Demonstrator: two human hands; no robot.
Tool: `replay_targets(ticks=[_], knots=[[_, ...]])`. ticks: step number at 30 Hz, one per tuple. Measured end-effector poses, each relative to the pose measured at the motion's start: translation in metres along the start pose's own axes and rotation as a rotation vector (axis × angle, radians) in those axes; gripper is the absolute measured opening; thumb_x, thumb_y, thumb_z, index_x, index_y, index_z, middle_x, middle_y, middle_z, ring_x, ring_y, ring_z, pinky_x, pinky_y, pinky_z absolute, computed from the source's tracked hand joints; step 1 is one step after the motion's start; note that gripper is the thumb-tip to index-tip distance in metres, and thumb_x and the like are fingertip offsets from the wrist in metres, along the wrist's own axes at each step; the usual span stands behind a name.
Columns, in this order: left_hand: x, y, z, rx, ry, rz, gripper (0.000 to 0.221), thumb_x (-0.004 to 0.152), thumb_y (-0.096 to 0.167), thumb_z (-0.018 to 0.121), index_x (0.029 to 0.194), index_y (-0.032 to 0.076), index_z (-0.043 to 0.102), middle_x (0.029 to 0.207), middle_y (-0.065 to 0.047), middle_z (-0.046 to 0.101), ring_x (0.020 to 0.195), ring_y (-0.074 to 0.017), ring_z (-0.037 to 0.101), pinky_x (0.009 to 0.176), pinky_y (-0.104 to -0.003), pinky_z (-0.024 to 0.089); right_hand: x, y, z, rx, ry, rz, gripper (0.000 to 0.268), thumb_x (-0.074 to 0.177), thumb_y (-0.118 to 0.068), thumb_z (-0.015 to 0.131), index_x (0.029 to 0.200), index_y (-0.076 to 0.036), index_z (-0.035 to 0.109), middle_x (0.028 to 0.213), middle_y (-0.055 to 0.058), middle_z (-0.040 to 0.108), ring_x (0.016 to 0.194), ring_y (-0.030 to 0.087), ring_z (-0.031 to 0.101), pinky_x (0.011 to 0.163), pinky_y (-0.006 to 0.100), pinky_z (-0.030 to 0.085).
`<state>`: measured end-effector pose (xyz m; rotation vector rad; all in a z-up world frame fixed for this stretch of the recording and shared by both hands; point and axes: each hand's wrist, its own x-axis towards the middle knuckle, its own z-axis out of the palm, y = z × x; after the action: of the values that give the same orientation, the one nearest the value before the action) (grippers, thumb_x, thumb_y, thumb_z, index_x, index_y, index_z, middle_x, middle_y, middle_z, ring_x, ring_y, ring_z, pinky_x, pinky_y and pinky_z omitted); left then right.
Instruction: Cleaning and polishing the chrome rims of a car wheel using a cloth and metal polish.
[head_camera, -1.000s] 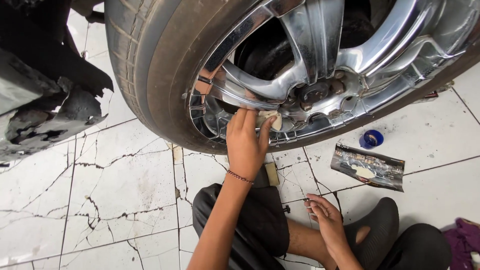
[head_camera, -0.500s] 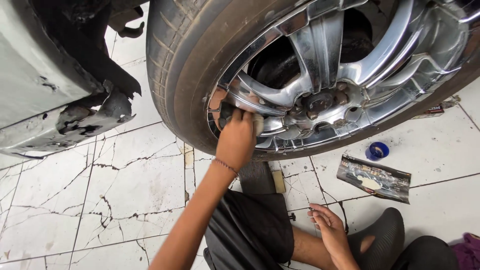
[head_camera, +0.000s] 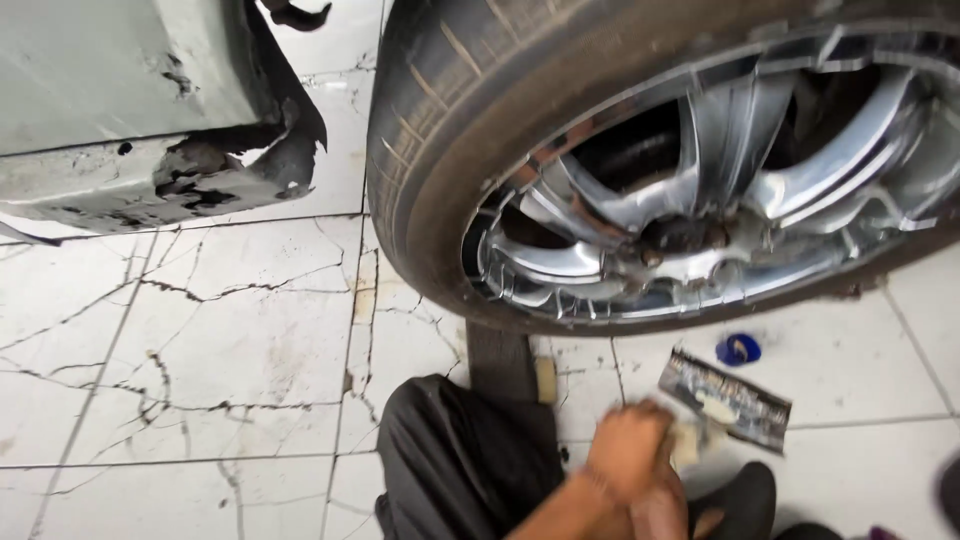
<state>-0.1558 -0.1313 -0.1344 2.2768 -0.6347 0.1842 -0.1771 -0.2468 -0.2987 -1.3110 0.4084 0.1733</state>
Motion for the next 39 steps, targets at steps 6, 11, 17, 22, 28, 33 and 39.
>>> replay_targets(ticks=[6,11,17,22,28,33,39], knots=[[-0.064,-0.029,0.007,-0.528,0.09,-0.42,0.018,0.094,0.014,0.07,0.103,-0.002,0.067,0.094,-0.021,0.07,0.089,-0.0357,0.071,0.075,-0.038,0.055,-0.033,0.034,-0.027,0.407,0.11,0.121,0.044,0.103,-0.022,0.044,0.143,-0.005,0.05,0.127,0.012,0.066,0.11,0.023,0.062,0.092,0.041,0.049],[-0.071,-0.042,-0.045,-0.581,0.202,-0.55,0.017,0.092,0.015,0.07,0.096,-0.001,0.067,0.087,-0.015,0.074,0.078,-0.0253,0.072,0.069,-0.033,0.054,-0.062,-0.029,0.038,0.24,0.051,0.087,0.059,0.097,-0.009,0.048,0.156,-0.01,0.048,0.125,0.011,0.059,0.113,0.02,0.059,0.096,0.039,0.049],[-0.07,-0.045,-0.025,-0.871,-0.033,-0.53,0.014,0.101,0.009,0.069,0.094,0.0,0.061,0.081,-0.005,0.058,0.076,-0.0133,0.052,0.069,-0.031,0.045,-0.07,-0.036,0.033,0.205,-0.04,-0.139,0.096,0.067,0.014,0.059,0.155,-0.018,0.037,0.135,-0.002,0.057,0.122,0.009,0.056,0.102,0.03,0.046],[-0.033,-0.015,-0.049,-1.405,0.019,-0.633,0.015,0.095,0.0,0.064,0.106,0.005,0.054,0.102,-0.006,0.068,0.096,-0.0128,0.066,0.087,-0.027,0.053,-0.071,-0.066,0.023,-0.213,-0.213,-0.128,0.031,0.094,-0.01,0.071,0.124,-0.001,0.067,0.104,0.011,0.076,0.094,0.014,0.069,0.086,0.031,0.057],[-0.023,-0.01,-0.047,-1.43,-0.062,-0.483,0.044,0.092,-0.008,0.069,0.129,0.005,0.051,0.112,-0.004,0.061,0.101,-0.0129,0.059,0.087,-0.029,0.048,-0.078,-0.129,-0.004,-0.19,-0.111,-0.406,0.045,0.085,0.011,0.057,0.128,0.001,0.066,0.118,0.011,0.075,0.109,0.014,0.07,0.096,0.028,0.052],[-0.021,-0.007,-0.015,-1.372,-0.252,-0.662,0.036,0.091,0.008,0.073,0.124,0.003,0.059,0.108,-0.004,0.068,0.099,-0.0107,0.065,0.088,-0.027,0.054,-0.079,-0.131,-0.036,-0.146,-0.034,-0.477,0.042,0.086,0.018,0.054,0.12,0.002,0.071,0.12,0.014,0.075,0.112,0.019,0.071,0.098,0.03,0.052],[-0.021,-0.008,0.012,-1.209,-0.503,-0.539,0.025,0.102,0.018,0.078,0.111,-0.004,0.071,0.101,-0.006,0.071,0.092,-0.0093,0.064,0.086,-0.026,0.053,-0.078,-0.136,-0.07,0.099,-0.057,-0.605,0.04,0.087,0.018,0.052,0.119,0.002,0.07,0.13,0.018,0.07,0.12,0.024,0.069,0.101,0.036,0.056]])
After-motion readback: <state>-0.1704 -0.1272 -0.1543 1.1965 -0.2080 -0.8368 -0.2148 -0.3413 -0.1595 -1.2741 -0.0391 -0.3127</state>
